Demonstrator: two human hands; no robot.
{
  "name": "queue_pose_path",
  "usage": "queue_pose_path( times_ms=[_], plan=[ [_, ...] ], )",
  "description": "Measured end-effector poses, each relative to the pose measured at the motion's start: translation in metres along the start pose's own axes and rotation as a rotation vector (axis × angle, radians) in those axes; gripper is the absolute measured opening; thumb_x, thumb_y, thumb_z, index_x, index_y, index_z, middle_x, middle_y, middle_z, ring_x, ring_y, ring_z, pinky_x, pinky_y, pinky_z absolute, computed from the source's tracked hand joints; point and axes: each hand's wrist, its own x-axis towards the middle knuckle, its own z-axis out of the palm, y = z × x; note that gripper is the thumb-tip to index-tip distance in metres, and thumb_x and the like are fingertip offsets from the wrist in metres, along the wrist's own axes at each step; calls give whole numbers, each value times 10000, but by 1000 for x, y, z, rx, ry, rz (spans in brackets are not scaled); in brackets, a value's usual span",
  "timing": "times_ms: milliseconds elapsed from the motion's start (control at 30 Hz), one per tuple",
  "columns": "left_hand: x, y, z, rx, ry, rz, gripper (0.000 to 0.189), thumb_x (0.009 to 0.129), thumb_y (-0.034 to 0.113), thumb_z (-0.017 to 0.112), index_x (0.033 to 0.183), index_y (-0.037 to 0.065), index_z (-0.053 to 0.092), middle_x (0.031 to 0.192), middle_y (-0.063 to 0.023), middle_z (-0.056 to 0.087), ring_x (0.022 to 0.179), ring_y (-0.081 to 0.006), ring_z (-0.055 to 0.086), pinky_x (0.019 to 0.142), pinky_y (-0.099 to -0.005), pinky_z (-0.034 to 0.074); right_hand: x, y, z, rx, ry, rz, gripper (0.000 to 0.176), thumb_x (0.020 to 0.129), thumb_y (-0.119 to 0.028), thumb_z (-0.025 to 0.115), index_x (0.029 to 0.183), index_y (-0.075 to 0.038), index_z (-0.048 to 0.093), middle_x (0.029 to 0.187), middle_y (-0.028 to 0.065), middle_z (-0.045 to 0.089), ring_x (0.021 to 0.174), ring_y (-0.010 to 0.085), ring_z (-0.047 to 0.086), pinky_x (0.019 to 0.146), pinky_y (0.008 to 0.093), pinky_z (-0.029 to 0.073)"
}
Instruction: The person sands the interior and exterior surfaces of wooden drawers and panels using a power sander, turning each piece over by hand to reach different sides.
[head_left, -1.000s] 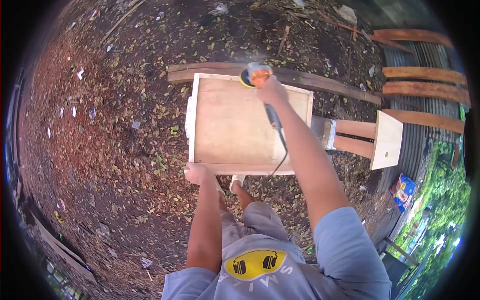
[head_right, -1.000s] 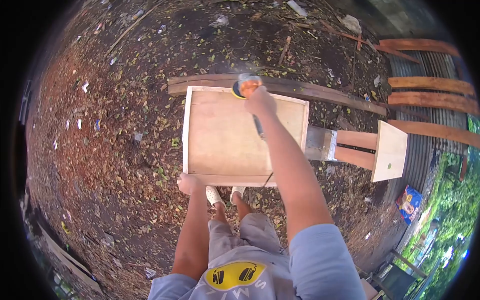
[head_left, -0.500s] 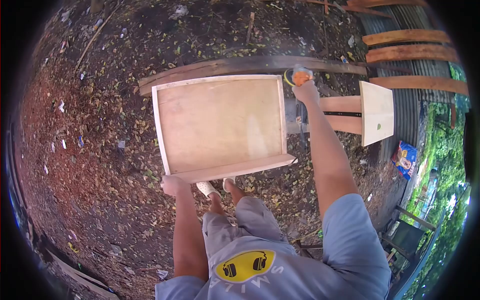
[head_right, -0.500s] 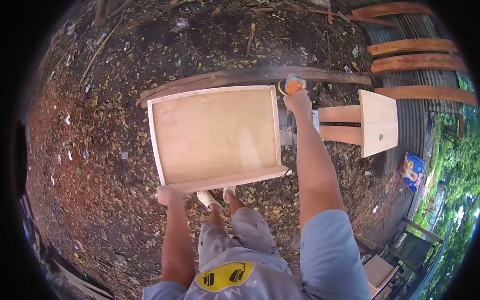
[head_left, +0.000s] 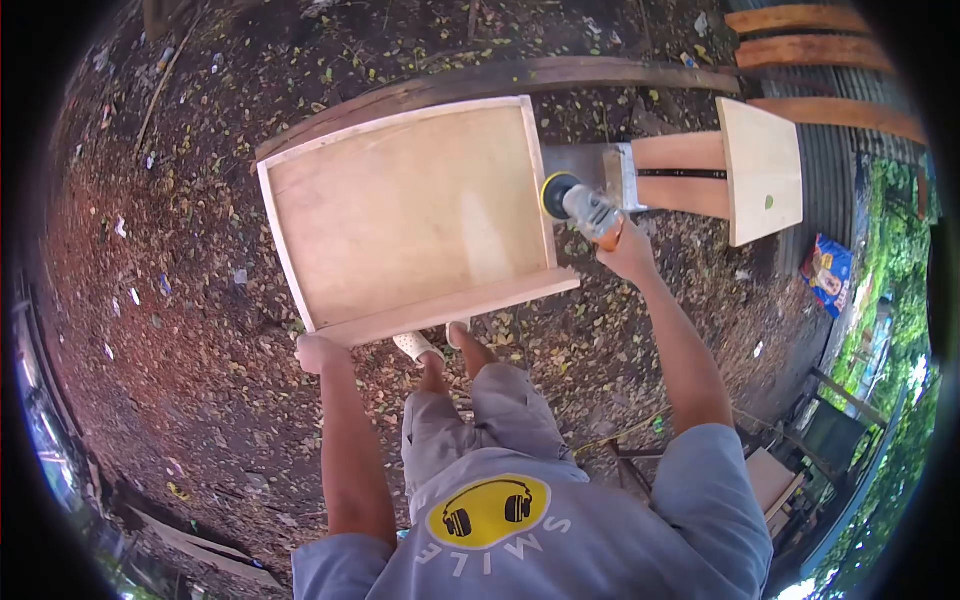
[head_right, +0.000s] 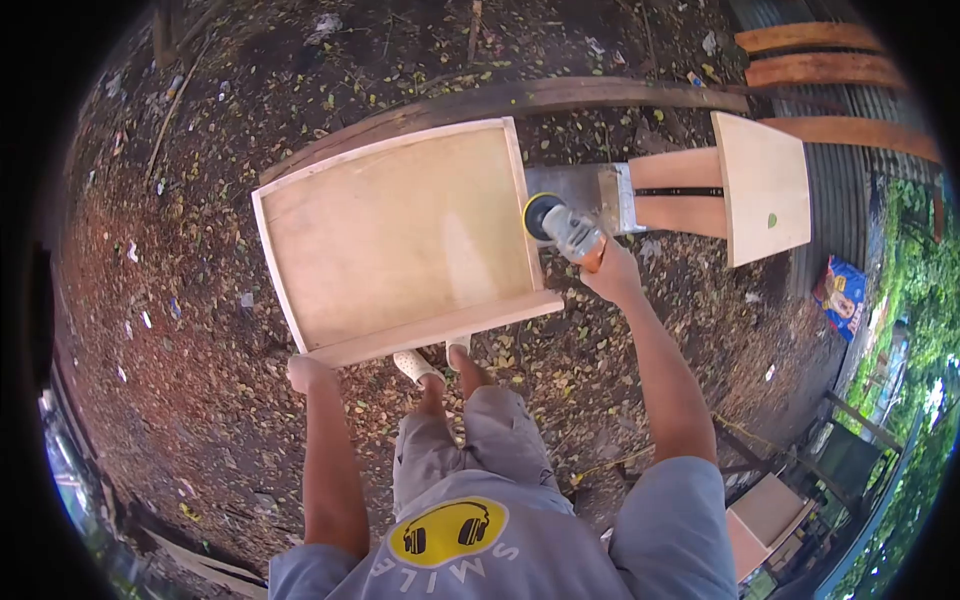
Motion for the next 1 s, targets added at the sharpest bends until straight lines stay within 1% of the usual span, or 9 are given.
queue_pose_path(
  times_ms=[133,267,333,467,567,667,767,867,1000],
  plan=[
    [-67,66,-23,-212,39,-202,442,837,269,511,1064,-82,654,1094,-211,651,938,-367,651,782,-442,530,-20,33,8,-102,-91,-218,658,647,-161,761,1245,-59,506,1079,171,653,1009,378,624,869,455,511],
    [-103,93,-31,-240,47,-218,483,842,251,475,1167,-81,607,1163,-215,626,960,-366,644,784,-444,534,-18,45,11,-151,-119,-360,653,634,-163,757,1237,-72,525,1068,153,641,991,359,627,863,448,513],
    [-130,114,-36,-292,70,-280,488,840,236,464,1187,-85,588,1189,-219,614,979,-372,642,797,-455,544,-13,43,3,-204,-171,-345,645,640,-172,751,1233,-63,522,1084,139,644,1004,342,628,849,443,518],
    [-104,94,-32,-244,8,-203,469,842,206,452,1174,-96,588,1184,-227,611,1002,-374,644,819,-473,563,10,36,2,-229,-159,-433,618,651,-184,742,1215,-47,529,1062,142,650,983,344,635,833,455,520],
    [-93,84,-32,-114,1,-134,441,845,183,442,1136,-107,603,1154,-232,623,990,-371,652,827,-473,572,42,12,-5,-274,-106,-179,599,674,-209,729,1217,-64,521,981,161,665,899,385,645,780,486,526],
    [-71,72,-24,-156,-6,-171,418,849,172,440,1092,-116,619,1122,-239,635,957,-370,659,820,-470,575,89,18,-10,-193,84,-329,610,685,-231,724,1229,-56,510,963,184,674,865,403,650,760,490,529],
    [-81,81,-24,-265,31,-206,415,854,177,444,1077,-122,625,1101,-245,639,935,-369,660,817,-467,575,119,-11,-25,-174,56,-307,671,663,-240,745,1238,0,497,1052,224,662,973,393,643,813,473,532],
    [-86,83,-26,-201,57,-170,429,858,191,446,1090,-126,620,1095,-248,636,938,-367,655,810,-469,570,151,-29,-36,-129,64,-203,661,665,-258,748,1223,-2,503,1029,216,671,961,394,649,813,484,533],
    [-85,82,-26,-151,66,-160,435,859,197,449,1100,-124,618,1096,-246,635,952,-370,648,816,-472,559,179,-48,-40,-138,147,-184,595,683,-288,743,1160,-14,515,1016,210,677,959,392,654,824,483,536]
  ],
)
